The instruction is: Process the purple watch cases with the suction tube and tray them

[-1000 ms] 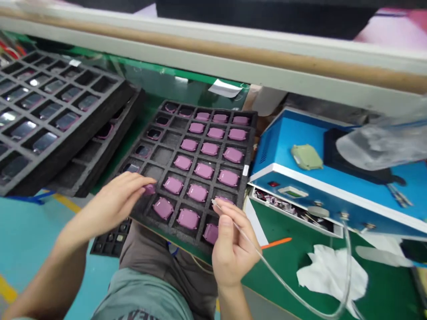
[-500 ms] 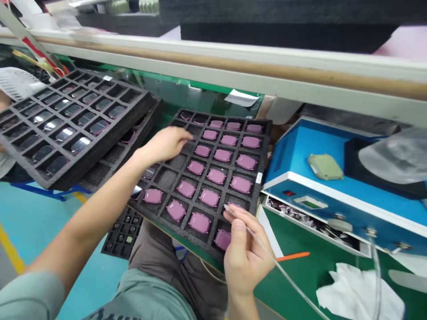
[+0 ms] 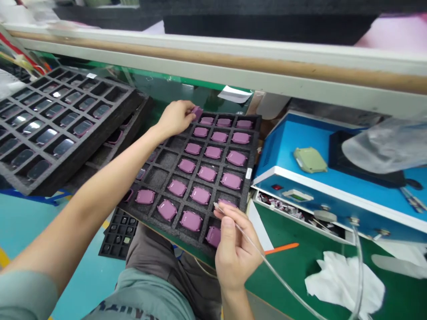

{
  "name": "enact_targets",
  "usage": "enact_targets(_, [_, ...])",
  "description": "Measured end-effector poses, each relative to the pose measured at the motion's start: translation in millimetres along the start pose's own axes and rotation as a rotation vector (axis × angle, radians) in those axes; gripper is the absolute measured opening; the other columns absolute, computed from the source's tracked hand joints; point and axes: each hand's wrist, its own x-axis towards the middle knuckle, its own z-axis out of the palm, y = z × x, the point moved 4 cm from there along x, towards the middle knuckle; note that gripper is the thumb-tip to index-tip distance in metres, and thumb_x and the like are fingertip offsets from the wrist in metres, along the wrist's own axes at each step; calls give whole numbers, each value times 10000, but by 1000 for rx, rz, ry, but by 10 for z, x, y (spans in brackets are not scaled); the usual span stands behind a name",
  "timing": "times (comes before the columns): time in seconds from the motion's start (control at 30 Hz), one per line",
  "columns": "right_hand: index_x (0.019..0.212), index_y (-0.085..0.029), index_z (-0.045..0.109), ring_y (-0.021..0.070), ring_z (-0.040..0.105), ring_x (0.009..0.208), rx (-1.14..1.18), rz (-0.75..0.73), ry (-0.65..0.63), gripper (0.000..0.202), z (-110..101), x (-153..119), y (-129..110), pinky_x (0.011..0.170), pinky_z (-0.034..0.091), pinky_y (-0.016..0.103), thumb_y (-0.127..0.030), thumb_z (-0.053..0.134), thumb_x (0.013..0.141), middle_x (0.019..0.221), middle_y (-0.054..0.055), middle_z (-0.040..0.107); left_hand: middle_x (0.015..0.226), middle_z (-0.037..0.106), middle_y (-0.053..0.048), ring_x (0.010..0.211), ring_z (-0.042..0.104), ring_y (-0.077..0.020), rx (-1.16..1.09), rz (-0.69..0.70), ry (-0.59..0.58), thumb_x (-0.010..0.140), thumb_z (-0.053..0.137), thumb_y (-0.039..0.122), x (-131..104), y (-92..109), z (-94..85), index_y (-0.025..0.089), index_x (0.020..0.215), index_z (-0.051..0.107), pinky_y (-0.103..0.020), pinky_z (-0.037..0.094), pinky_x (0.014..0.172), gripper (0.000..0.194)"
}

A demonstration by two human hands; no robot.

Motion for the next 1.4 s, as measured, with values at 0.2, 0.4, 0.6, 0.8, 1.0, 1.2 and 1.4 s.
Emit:
enact_targets(0.2, [1013, -193, 793, 227, 813, 960, 0, -62, 78, 136, 3, 11, 40, 873, 717, 444, -250, 671, 1005, 1044, 88, 810, 1024, 837, -84, 949, 804, -239, -908, -190, -65, 940, 660, 220, -1598, 808, 372, 134, 1219, 739, -311, 629, 828, 302])
enact_targets(0.4, [1058, -225, 793, 240, 797, 1108, -40, -91, 23, 160, 20, 48, 50, 967, 689, 454, -229, 636, 1029, 1115, 82, 827, 1097, 851, -100, 991, 820, -233, -1086, -285, -91, 903, 738, 255, -1892, 950, 558, 141, 1210, 743, -289, 651, 881, 327])
enact_targets(0.6, [1056, -223, 791, 248, 796, 1110, -53, -52, -18, 151, 28, 57, 39, 1006, 674, 481, -245, 644, 1028, 1109, 84, 831, 1147, 846, -90, 1003, 822, -227, -1071, -242, -70, 904, 753, 238, -1866, 932, 547, 153, 1198, 768, -289, 663, 908, 306])
enact_targets(0.8, [1050, -222, 791, 247, 793, 1117, -79, -61, -23, 151, 21, 58, 36, 994, 676, 476, -239, 642, 1030, 1099, 86, 831, 1116, 849, -82, 964, 820, -211, -1049, -233, -51, 911, 757, 217, -1906, 928, 562, 151, 1200, 783, -262, 664, 859, 298])
enact_targets(1.0, [1063, -235, 790, 241, 788, 1133, -81, -49, -23, 149, 24, 50, 47, 997, 674, 465, -219, 646, 1028, 1122, 76, 826, 1123, 849, -78, 961, 822, -208, -1051, -218, -49, 919, 753, 206, -1896, 922, 555, 158, 1206, 787, -252, 666, 840, 292])
enact_targets(1.2, [1071, -240, 794, 235, 784, 1135, -79, -51, -28, 161, 24, 48, 54, 993, 670, 451, -207, 641, 1032, 1125, 70, 825, 1124, 850, -74, 949, 822, -191, -1051, -193, -43, 931, 746, 188, -1907, 921, 548, 154, 1213, 785, -229, 662, 834, 287])
enact_targets(1.4, [1078, -241, 794, 233, 786, 1121, -78, -63, -25, 158, 23, 47, 61, 984, 671, 445, -203, 649, 1028, 1120, 63, 825, 1127, 848, -79, 946, 822, -191, -1039, -160, -23, 933, 742, 166, -1909, 911, 559, 150, 1217, 785, -227, 665, 821, 288])
